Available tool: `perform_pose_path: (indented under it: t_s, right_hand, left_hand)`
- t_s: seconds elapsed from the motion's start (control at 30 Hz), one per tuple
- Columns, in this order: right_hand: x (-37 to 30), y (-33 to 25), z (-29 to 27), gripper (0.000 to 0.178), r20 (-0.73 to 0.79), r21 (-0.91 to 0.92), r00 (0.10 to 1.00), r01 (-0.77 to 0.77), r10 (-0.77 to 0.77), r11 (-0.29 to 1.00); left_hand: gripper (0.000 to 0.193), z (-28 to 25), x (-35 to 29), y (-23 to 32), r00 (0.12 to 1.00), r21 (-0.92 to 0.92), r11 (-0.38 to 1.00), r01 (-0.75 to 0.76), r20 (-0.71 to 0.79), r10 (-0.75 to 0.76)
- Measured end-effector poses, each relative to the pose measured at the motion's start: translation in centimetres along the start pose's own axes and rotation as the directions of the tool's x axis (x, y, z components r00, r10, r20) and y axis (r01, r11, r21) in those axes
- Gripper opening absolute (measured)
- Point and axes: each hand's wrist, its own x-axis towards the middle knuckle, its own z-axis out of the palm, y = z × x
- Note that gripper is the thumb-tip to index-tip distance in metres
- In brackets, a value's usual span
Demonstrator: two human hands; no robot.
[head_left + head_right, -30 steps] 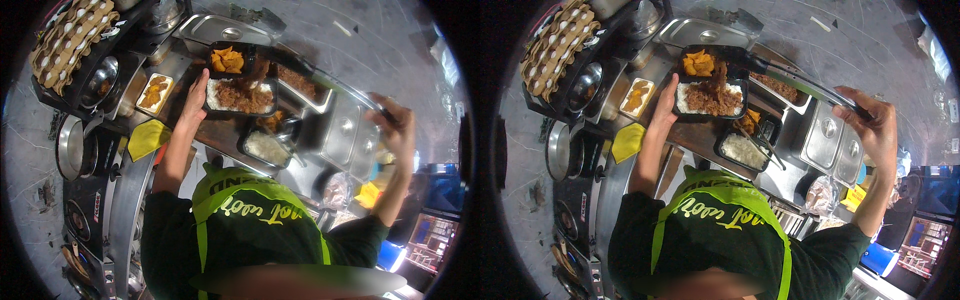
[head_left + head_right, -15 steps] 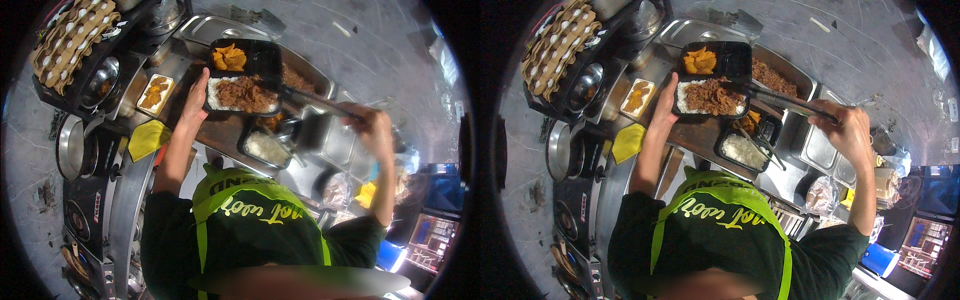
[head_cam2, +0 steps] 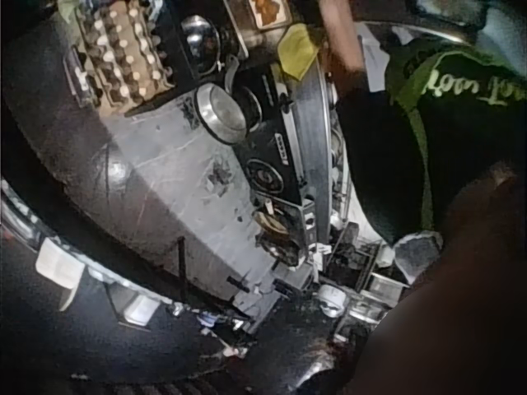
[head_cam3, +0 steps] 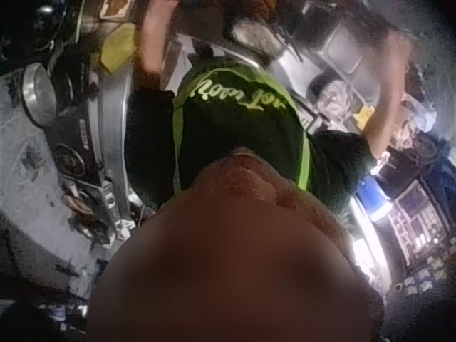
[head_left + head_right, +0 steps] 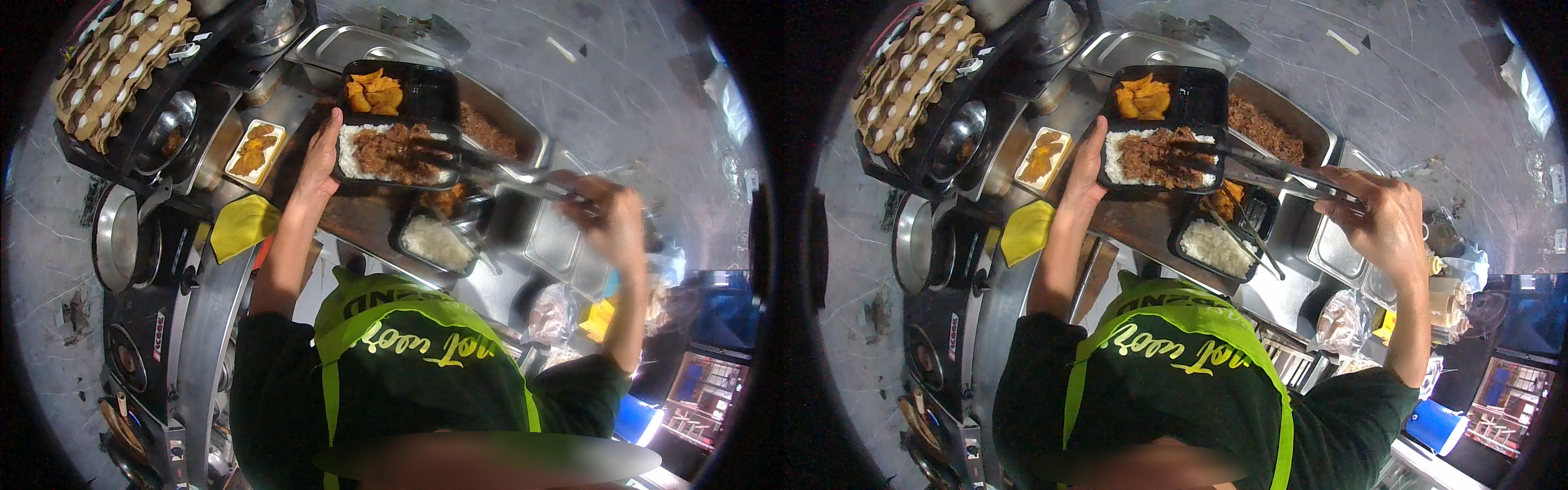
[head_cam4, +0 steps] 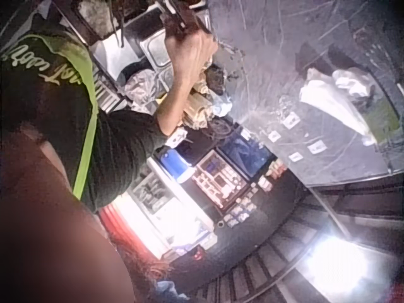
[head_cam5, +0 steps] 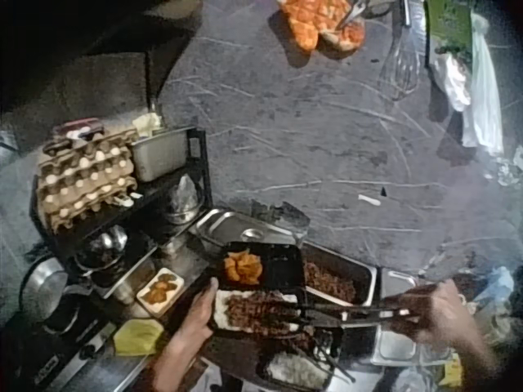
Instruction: The person assembles meal boxes by scooping rice and various cooked items from stainless steel containers into compartmentalized trays. They then transfer the filled boxes into a microwave and later stir-fry green vegetables in a wok, transferring them into a metal bowl.
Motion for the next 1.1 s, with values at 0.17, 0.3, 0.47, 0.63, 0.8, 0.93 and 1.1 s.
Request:
perform_pose_path:
  t_s: [0.17, 0.3, 0.47, 0.63, 0.8, 0.93, 1.1]
  right_hand:
    - [0.3, 0.5, 0.2, 0.029, -0.007, -0.070, 1.000, -0.004, 0.003, 0.998]
    - [0.8, -1.0, 0.1, 0.031, 0.003, -0.042, 0.999, 0.036, -0.036, 0.998]
    - [1.5, -2.1, 0.9, 0.034, 0.015, -0.138, 0.996, 0.094, -0.093, 0.986]
    - [1.6, -2.2, 1.1, 0.031, -0.042, -0.147, 0.987, 0.148, -0.156, 0.978]
    - [0.9, -1.0, -0.5, 0.026, -0.114, -0.037, 0.990, 0.080, -0.083, 0.996]
    - [0.7, -1.0, -1.7, 0.026, -0.165, 0.084, 0.986, 0.016, -0.002, 0.996]
    - [0.4, -0.7, -2.7, 0.025, -0.177, 0.147, 0.981, -0.055, 0.081, 0.988]
  left_hand:
    - [0.052, -0.5, 0.1, -0.2, 1.000, 0.017, 1.000, -0.009, -0.017, 0.010]
    - [0.051, -1.0, 0.5, -0.6, 1.000, -0.006, 1.000, 0.012, -0.015, -0.012]
    - [0.047, 0.5, 0.0, -0.4, 1.000, 0.012, 1.000, -0.011, -0.003, 0.012]
    - [0.045, 0.8, -0.3, -0.3, 0.999, 0.037, 0.999, -0.034, -0.031, 0.036]
    - [0.047, 0.4, -0.2, -0.3, 1.000, 0.043, 0.999, -0.001, -0.028, 0.002]
    - [0.050, 0.0, 0.4, -0.7, 0.997, 0.076, 0.997, -0.009, -0.071, 0.014]
    - [0.052, -0.2, 0.9, -1.0, 0.999, 0.059, 0.998, 0.004, -0.053, -0.001]
